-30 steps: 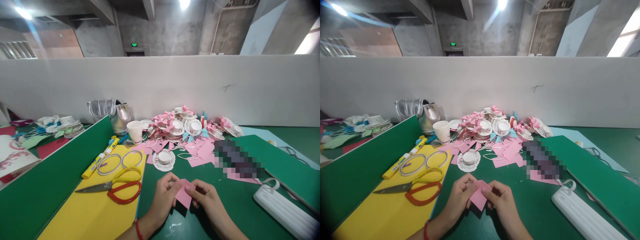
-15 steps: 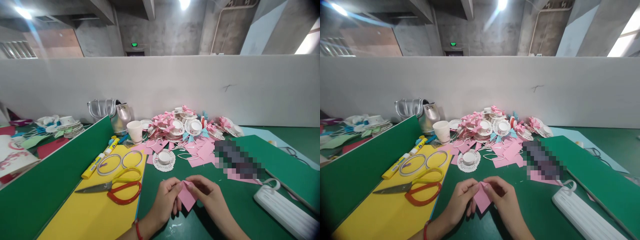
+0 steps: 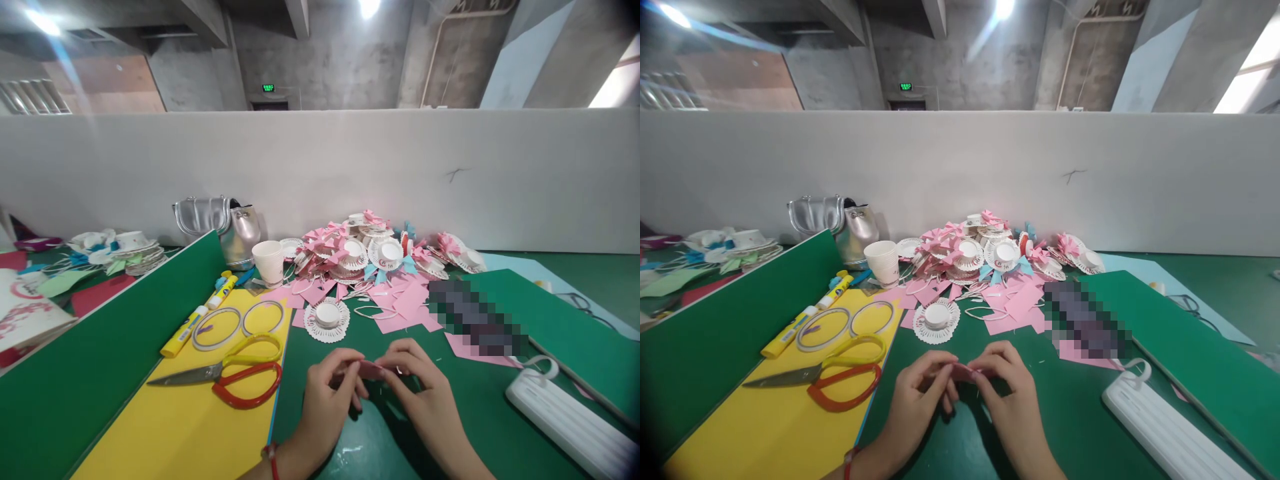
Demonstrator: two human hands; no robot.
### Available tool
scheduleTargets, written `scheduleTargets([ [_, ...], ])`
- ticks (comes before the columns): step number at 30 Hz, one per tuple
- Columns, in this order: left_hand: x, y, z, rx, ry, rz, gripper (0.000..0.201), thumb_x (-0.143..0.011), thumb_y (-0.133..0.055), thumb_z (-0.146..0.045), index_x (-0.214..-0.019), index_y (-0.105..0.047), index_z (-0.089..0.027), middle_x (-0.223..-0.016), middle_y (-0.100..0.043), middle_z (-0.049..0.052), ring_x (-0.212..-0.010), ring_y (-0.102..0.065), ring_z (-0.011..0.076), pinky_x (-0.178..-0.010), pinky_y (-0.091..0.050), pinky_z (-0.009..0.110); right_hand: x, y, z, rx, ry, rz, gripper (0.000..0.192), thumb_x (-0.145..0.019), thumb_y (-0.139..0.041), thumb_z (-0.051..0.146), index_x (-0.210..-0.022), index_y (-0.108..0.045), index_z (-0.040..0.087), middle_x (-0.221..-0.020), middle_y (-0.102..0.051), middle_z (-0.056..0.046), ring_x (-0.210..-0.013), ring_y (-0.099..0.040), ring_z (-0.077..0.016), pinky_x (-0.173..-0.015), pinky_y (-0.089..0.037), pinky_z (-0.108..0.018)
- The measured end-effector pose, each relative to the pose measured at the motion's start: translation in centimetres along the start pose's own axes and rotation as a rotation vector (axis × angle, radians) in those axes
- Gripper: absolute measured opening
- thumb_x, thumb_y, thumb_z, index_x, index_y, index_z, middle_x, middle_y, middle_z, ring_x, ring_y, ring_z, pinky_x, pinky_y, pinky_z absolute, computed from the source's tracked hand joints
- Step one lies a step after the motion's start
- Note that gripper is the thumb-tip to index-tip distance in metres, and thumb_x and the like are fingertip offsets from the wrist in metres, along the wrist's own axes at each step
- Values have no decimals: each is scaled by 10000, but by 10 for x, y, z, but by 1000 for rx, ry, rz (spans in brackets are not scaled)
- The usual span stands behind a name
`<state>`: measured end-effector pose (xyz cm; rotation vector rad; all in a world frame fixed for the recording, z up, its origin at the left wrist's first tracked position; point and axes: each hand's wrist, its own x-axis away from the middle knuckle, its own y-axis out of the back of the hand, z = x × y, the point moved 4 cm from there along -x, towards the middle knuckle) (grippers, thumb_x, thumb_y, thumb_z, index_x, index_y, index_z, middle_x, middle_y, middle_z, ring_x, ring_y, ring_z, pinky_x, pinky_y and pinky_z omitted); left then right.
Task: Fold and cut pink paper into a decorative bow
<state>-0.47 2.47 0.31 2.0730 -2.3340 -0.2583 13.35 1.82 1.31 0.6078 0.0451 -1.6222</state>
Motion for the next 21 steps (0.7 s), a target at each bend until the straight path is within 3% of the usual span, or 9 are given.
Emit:
scheduleTargets([
  [4, 4, 1, -14, -154, -265, -25, 128, -706, -544, -87, -771, -623, -165, -746, -649, 24, -669, -595, 133, -632, -459, 203, 5, 0, 11, 64, 205, -8, 142, -740, -544, 91, -716, -640, 194, -719, -511, -28, -628, -525, -142, -522, -426, -229],
  [8, 4, 1, -15, -185, -285, -39, 187, -641, -580, -34, -776, -625, -156, -726, -650, 15, -656, -590, 131, -623, -463, 192, 7, -2, 12, 56, 272, 4, 162, -747, -536, 73, -742, -647, 191, -732, -511, -33, -620, -538, -141, -524, -436, -239],
  [12, 2, 3, -11, -119, -197, -67, 152, -620, -634, -81, -754, -641, -152, -704, -665, 21, -626, -594, 137, -599, -473, 198, 4, -1, 2, 66, 164, -22, 133, -711, -591, 122, -676, -677, 217, -818, -515, -51, -671, -541, -164, -580, -452, -275],
  [16, 0, 5, -10, -26, -131, -87, 41, -617, -659, -133, -654, -660, -151, -645, -674, 24, -607, -601, 145, -584, -474, 197, 0, -1, -10, -58, -39, -26, 58, -660, -647, 211, -613, -682, 214, -928, -534, -80, -791, -550, -208, -615, -474, -282],
  [21, -3, 5, -9, 55, -83, -90, 58, -640, -639, -147, -584, -649, -159, -576, -645, 4, -564, -575, 135, -557, -458, 194, -2, -8, -13, -261, -234, 116, 103, -645, -666, 286, -625, -671, 185, -678, -598, -25, -631, -575, -165, -561, -473, -237],
])
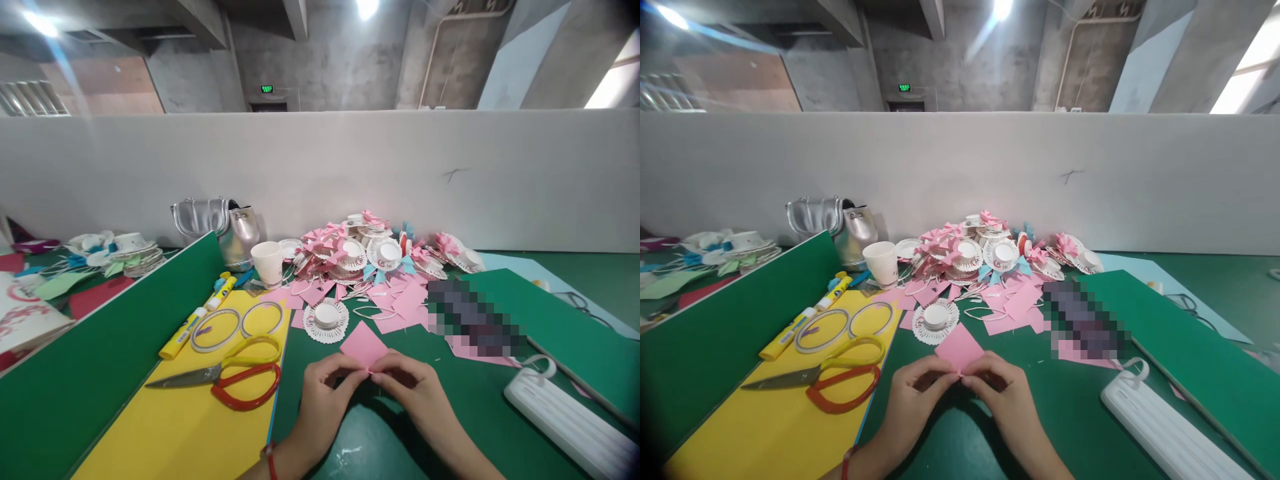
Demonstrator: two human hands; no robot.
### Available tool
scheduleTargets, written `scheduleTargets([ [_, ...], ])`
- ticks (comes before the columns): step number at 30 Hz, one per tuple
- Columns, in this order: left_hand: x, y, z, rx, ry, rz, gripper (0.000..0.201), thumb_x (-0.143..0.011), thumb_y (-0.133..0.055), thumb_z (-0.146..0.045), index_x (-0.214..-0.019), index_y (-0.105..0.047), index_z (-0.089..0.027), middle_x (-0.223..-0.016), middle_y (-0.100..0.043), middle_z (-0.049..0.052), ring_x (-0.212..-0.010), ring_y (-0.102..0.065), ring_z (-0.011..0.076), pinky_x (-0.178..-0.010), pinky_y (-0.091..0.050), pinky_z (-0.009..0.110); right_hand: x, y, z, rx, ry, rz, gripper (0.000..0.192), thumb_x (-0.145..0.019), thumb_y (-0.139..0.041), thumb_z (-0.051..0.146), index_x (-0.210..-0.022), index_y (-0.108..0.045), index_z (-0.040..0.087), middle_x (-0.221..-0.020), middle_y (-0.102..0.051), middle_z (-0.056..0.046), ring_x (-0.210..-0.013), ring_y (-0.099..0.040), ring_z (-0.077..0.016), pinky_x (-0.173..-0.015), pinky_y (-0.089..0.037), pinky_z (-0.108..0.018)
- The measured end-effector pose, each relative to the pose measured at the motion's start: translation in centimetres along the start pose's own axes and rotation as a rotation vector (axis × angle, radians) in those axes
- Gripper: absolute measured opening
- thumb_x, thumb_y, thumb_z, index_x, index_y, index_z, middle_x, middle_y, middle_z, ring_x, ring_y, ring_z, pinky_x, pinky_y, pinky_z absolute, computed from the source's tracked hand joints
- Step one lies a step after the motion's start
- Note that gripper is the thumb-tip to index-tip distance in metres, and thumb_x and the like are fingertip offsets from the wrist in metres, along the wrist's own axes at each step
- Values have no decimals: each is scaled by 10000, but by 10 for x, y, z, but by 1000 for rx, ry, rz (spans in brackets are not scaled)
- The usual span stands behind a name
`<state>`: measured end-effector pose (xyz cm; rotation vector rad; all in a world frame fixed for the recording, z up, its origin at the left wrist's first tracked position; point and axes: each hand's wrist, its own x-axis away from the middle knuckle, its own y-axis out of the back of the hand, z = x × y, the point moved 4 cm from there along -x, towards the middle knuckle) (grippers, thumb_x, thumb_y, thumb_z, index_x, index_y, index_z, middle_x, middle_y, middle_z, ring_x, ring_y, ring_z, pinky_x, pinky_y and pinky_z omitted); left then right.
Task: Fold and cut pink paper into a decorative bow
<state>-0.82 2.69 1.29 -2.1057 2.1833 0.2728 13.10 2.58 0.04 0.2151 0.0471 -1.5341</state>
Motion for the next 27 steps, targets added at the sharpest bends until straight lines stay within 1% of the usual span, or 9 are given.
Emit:
scheduleTargets([
  [2, -1, -1, 1, 18, 16, 4, 59, -640, -634, -136, -588, -638, -163, -589, -633, -2, -582, -570, 137, -570, -454, 197, 1, 0, 4, 44, 17, -20, 95, -668, -651, 270, -623, -665, 187, -607, -584, -2, -586, -559, -150, -548, -454, -227],
  [5, -1, -2, 2, 40, 34, 23, 59, -646, -622, -130, -598, -625, -164, -607, -618, -2, -607, -562, 143, -592, -449, 211, 4, 1, 10, 118, 72, -82, 103, -690, -631, 258, -616, -662, 193, -611, -594, -11, -598, -554, -159, -547, -439, -236],
  [7, 0, -2, 3, 47, 52, 36, 59, -647, -617, -131, -598, -620, -163, -604, -612, 0, -605, -557, 147, -592, -446, 219, 5, 0, 11, 120, 64, -89, 112, -692, -626, 260, -608, -660, 194, -612, -610, -19, -602, -560, -168, -555, -443, -246],
  [10, 0, -2, 3, 34, 61, 28, 63, -646, -617, -132, -589, -616, -158, -594, -606, 2, -594, -549, 145, -579, -438, 217, 5, -1, 8, 57, -3, -81, 108, -666, -645, 270, -599, -657, 186, -609, -634, -24, -597, -573, -170, -560, -455, -247],
  [14, -2, 1, 4, 30, 33, -27, 89, -619, -638, -133, -539, -607, -155, -576, -583, -1, -577, -534, 140, -552, -423, 210, 5, -2, 1, -19, -108, -102, 149, -607, -686, 305, -573, -661, 162, -566, -645, -30, -552, -570, -165, -530, -456, -252],
  [19, -5, 1, 10, 101, 132, -21, 98, -557, -677, -133, -506, -594, -147, -516, -571, -14, -528, -529, 127, -523, -416, 209, 7, -4, -4, -128, -191, -160, 215, -539, -729, 334, -512, -638, 141, -506, -618, -25, -509, -547, -149, -499, -437, -255],
  [21, -5, 1, 11, 133, 160, -48, 152, -525, -697, -134, -483, -552, -146, -502, -551, -29, -498, -518, 111, -497, -407, 199, 7, -5, -5, -179, -220, -169, 232, -520, -740, 341, -503, -632, 136, -501, -614, -25, -509, -551, -147, -510, -441, -260],
  [23, -5, 1, 11, 184, 185, -53, 240, -512, -709, -144, -464, -474, -156, -489, -529, -45, -463, -508, 98, -463, -395, 192, 7, -6, -7, -210, -255, -167, 241, -510, -747, 343, -508, -631, 132, -510, -619, -28, -515, -559, -149, -521, -447, -265],
  [27, -5, -3, 14, 273, 217, 17, 367, -546, -698, -152, -490, -337, -182, -451, -495, -67, -431, -518, 91, -437, -373, 183, 8, -8, -12, -258, -288, -165, 252, -510, -755, 324, -524, -578, 146, -513, -614, -10, -519, -578, -147, -516, -452, -252],
])
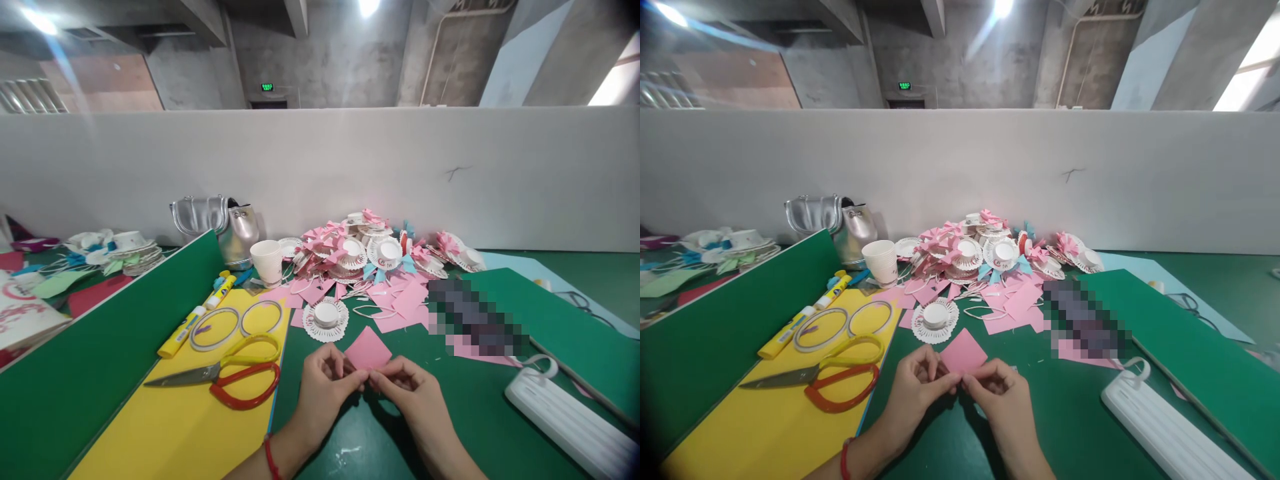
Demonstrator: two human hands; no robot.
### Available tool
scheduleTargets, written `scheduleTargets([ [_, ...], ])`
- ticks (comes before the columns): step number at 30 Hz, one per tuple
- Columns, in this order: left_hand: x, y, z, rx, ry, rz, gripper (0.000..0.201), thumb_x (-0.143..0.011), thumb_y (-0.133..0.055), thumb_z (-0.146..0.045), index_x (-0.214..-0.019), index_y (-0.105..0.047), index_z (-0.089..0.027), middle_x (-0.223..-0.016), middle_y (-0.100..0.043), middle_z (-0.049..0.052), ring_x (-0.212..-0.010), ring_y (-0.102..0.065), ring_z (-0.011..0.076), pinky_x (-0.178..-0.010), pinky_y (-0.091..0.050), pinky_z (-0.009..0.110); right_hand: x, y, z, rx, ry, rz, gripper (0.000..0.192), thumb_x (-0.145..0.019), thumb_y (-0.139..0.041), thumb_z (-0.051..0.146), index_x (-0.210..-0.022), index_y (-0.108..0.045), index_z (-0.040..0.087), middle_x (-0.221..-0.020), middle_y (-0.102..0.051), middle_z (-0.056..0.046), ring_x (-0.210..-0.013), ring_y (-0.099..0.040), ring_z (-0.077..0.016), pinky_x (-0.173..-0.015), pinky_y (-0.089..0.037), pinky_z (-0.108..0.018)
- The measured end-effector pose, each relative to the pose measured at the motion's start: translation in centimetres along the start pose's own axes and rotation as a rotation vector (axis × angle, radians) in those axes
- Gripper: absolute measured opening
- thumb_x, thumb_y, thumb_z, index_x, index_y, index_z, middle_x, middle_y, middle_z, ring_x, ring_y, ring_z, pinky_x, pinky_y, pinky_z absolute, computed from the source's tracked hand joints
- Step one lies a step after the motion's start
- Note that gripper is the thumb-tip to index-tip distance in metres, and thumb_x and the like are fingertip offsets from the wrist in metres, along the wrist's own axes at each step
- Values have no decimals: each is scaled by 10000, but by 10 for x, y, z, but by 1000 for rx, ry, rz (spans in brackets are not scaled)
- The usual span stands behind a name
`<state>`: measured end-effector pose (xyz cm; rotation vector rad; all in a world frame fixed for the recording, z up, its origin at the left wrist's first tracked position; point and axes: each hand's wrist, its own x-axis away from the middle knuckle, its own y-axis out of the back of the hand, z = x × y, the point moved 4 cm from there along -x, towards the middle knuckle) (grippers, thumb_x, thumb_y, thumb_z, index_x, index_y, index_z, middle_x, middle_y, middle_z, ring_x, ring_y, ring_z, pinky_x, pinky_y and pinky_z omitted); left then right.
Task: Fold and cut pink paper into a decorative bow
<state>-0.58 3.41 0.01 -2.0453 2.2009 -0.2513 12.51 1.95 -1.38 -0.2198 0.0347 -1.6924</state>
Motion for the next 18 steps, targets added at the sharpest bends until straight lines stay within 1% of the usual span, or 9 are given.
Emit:
scheduleTargets([
  [3, -1, -1, 4, 54, 24, 41, 376, -553, -701, -166, -555, -326, -192, -446, -461, -92, -425, -498, 76, -442, -363, 177, 1, -1, 0, -86, 26, -10, 345, -502, -764, 310, -534, -442, 190, -461, -552, 48, -472, -569, -128, -472, -442, -227],
  [5, -2, -4, 7, 112, 47, 92, 396, -554, -710, -210, -612, -318, -201, -481, -502, -86, -424, -494, 72, -448, -374, 185, 1, -3, 3, -139, 50, 10, 424, -503, -765, 311, -562, -356, 217, -445, -533, 72, -437, -563, -121, -453, -440, -226],
  [7, -3, -6, 9, 154, 69, 128, 435, -551, -720, -252, -667, -303, -210, -528, -564, -63, -430, -511, 79, -454, -389, 196, 2, -5, 5, -170, 61, 42, 466, -513, -763, 314, -592, -312, 230, -446, -543, 82, -414, -562, -117, -453, -442, -228],
  [9, -4, -6, 12, 168, 81, 135, 471, -547, -728, -267, -714, -290, -217, -558, -600, -47, -436, -526, 86, -458, -398, 203, 1, -6, 6, -178, 67, 54, 476, -527, -760, 311, -616, -298, 234, -440, -543, 95, -398, -557, -109, -449, -434, -219],
  [11, -4, -6, 14, 169, 79, 138, 485, -560, -724, -265, -741, -277, -222, -572, -607, -49, -446, -532, 86, -467, -406, 205, -1, -5, 3, -174, 56, 83, 471, -545, -754, 305, -644, -299, 236, -439, -555, 96, -411, -567, -111, -445, -421, -207],
  [15, -1, -6, 15, 173, 40, 176, 465, -620, -697, -241, -724, -244, -227, -610, -582, -68, -504, -532, 67, -488, -395, 179, -5, -4, -3, -154, 26, 141, 471, -543, -751, 314, -751, -335, 237, -541, -643, 42, -482, -602, -137, -480, -438, -226],
  [18, 2, -8, 15, 157, 41, 202, 459, -648, -684, -228, -710, -229, -229, -654, -573, -67, -561, -550, 66, -513, -395, 170, -5, -2, -2, -93, 21, 115, 488, -519, -752, 337, -818, -384, 224, -572, -656, 19, -491, -600, -151, -490, -452, -247],
])
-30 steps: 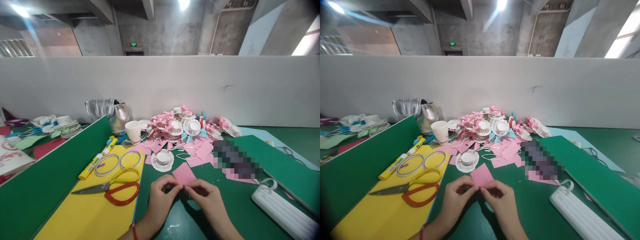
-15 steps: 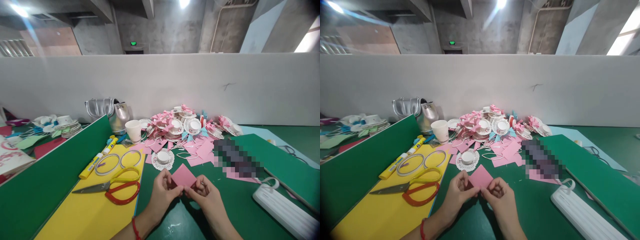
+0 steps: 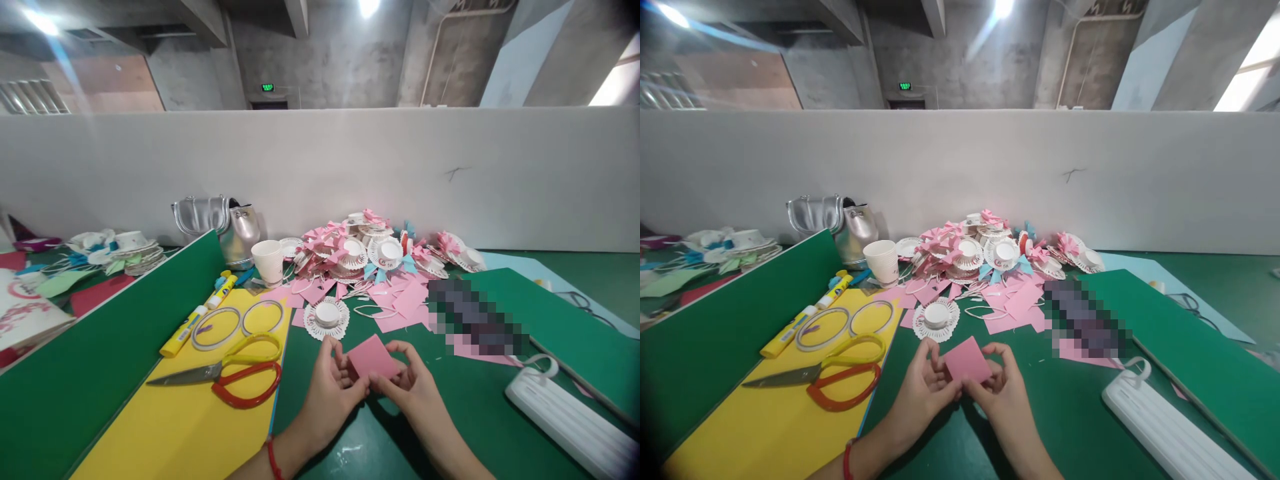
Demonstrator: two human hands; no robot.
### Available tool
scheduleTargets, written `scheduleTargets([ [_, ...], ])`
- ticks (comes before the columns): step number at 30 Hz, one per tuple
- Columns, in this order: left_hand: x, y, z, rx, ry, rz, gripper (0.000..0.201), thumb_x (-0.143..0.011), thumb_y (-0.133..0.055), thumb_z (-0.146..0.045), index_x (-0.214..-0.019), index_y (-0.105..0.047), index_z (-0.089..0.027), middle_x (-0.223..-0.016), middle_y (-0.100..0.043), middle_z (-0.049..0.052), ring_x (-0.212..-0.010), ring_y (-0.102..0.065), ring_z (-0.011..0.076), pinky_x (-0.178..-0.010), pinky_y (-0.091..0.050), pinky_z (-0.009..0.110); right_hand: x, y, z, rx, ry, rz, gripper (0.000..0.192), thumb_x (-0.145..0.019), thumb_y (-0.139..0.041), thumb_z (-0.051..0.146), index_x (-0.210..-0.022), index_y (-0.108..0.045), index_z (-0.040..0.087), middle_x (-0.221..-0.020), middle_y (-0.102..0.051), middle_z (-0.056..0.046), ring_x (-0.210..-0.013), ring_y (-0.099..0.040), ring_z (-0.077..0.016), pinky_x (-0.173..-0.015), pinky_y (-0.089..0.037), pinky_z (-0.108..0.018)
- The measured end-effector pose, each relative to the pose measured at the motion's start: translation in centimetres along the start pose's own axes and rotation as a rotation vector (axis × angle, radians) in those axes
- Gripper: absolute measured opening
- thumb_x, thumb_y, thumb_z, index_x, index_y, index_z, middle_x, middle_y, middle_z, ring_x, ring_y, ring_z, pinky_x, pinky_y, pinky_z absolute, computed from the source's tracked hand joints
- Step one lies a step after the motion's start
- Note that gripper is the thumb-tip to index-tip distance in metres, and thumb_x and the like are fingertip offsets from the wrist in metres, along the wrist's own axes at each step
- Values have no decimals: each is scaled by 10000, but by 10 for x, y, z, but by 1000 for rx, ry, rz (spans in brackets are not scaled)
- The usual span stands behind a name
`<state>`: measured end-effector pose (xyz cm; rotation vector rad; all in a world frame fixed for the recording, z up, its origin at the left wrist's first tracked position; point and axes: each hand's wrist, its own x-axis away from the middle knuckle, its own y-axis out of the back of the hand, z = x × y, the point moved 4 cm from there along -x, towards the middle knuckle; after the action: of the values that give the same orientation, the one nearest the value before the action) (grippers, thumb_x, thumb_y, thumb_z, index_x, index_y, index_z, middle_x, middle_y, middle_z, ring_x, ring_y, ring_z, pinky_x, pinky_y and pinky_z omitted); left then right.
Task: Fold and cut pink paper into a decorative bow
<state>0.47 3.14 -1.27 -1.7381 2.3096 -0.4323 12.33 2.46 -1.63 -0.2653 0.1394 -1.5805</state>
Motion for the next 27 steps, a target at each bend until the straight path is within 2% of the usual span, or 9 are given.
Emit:
scheduleTargets([
  [4, 2, -2, -2, -34, 10, -16, 459, -647, -688, -230, -726, -235, -230, -683, -591, -43, -597, -567, 85, -534, -409, 187, 2, 1, 4, 44, -4, -34, 448, -522, -742, 365, -788, -412, 219, -542, -630, 35, -488, -589, -149, -473, -444, -234],
  [8, 2, -4, -4, -15, 16, -9, 435, -638, -687, -222, -760, -269, -223, -683, -616, -19, -563, -561, 92, -535, -417, 209, 4, 0, 4, -6, -22, -23, 441, -528, -742, 360, -790, -418, 216, -533, -640, 35, -488, -594, -155, -502, -447, -245],
  [14, -1, 2, -4, 9, -40, -51, 380, -632, -625, -132, -676, -258, -219, -557, -510, -81, -474, -499, 76, -467, -364, 188, 4, -3, 5, -71, -9, -16, 403, -579, -715, 331, -821, -418, 205, -553, -637, 30, -470, -570, -126, -503, -441, -240],
  [18, 0, 3, -10, -126, -128, -114, 221, -681, -557, -112, -661, -353, -195, -594, -427, -72, -518, -442, 70, -507, -369, 189, 3, -2, 4, -34, 61, -39, 383, -610, -700, 310, -834, -404, 219, -578, -600, 57, -463, -541, -93, -485, -427, -211],
  [22, 3, -2, -15, -256, -132, -58, 35, -752, -507, -175, -764, -474, -173, -720, -479, -17, -643, -476, 112, -596, -405, 222, 6, -1, 3, 47, 109, -87, 344, -630, -683, 305, -839, -422, 220, -636, -583, 32, -551, -568, -123, -549, -469, -254],
  [27, 2, -1, -12, -318, -124, -66, 82, -708, -544, -140, -677, -473, -168, -670, -483, -18, -648, -479, 126, -613, -404, 229, 9, 1, 6, 180, 185, -130, 313, -654, -661, 305, -855, -437, 217, -735, -567, 3, -645, -582, -147, -586, -473, -264],
])
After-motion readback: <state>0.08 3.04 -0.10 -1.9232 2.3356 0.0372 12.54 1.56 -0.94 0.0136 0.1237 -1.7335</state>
